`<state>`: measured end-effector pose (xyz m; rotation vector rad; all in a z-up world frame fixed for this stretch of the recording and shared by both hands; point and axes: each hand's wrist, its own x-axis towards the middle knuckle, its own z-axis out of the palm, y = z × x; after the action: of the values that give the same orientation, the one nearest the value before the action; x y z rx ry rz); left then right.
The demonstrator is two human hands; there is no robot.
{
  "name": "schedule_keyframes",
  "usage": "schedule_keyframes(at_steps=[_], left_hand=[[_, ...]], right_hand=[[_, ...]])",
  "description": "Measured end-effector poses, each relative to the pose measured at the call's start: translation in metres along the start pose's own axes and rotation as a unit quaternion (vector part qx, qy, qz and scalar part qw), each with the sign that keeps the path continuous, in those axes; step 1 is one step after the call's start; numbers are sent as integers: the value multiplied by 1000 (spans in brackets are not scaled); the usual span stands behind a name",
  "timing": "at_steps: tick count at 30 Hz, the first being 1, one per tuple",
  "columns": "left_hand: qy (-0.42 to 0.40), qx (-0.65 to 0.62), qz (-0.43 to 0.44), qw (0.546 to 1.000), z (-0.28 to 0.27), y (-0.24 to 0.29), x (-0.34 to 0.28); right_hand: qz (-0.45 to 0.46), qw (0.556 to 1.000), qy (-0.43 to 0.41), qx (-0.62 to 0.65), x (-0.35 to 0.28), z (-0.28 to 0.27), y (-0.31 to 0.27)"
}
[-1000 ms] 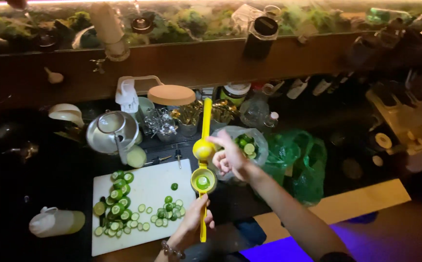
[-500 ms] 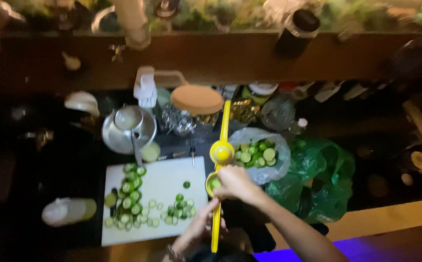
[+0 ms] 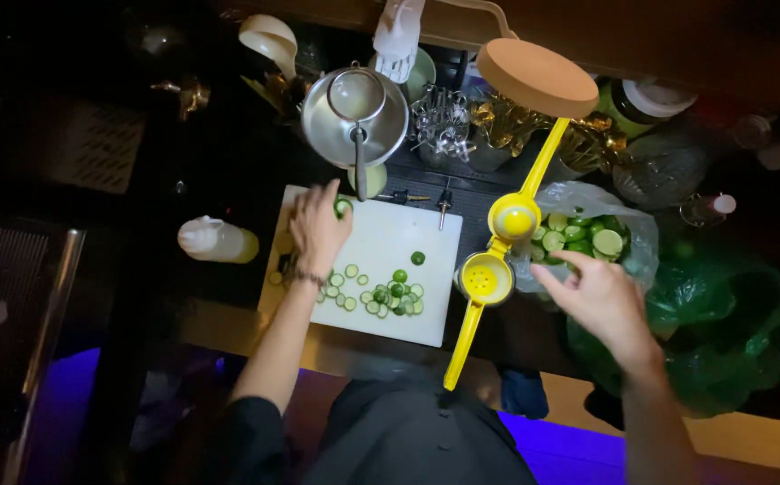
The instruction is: Squeezing juice from sliced limes using a manual juicer and straining the juice into a glass.
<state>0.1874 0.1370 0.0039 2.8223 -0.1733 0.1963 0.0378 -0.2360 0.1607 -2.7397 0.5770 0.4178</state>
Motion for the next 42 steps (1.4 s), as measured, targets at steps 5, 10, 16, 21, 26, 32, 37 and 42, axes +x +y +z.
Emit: schedule_keyframes(at_steps=[5,10,16,21,26,32,37,42], left_hand=[[50,71,-28,996,46,-41,31],[-13,-88,-31,996,43,-31,17],[-115,-493,31,862,-41,112,-62],[-134,-367,403,828,-43,183,-42],[-222,-45,441,868,-56,203,-36],[-174,-363,247,881,-36,143,-63],[-276,-551,-140,775,43,94,-135],[-567,-642,-305,415,-44,156,-137]], right_hand=[[-21,1000,-2,18,-8,-6,-17],[-13,999,24,34,7,-6,-1],[-111,921,58,368,99,45,35],[6,764,-109,635,139,37,-3],[-19,798,-82,597,141,38,-14],[-120,821,22,558,74,22,-17],[-364,861,207,289,-54,17,-32],[-425,871,181,168,-133,15,-56]])
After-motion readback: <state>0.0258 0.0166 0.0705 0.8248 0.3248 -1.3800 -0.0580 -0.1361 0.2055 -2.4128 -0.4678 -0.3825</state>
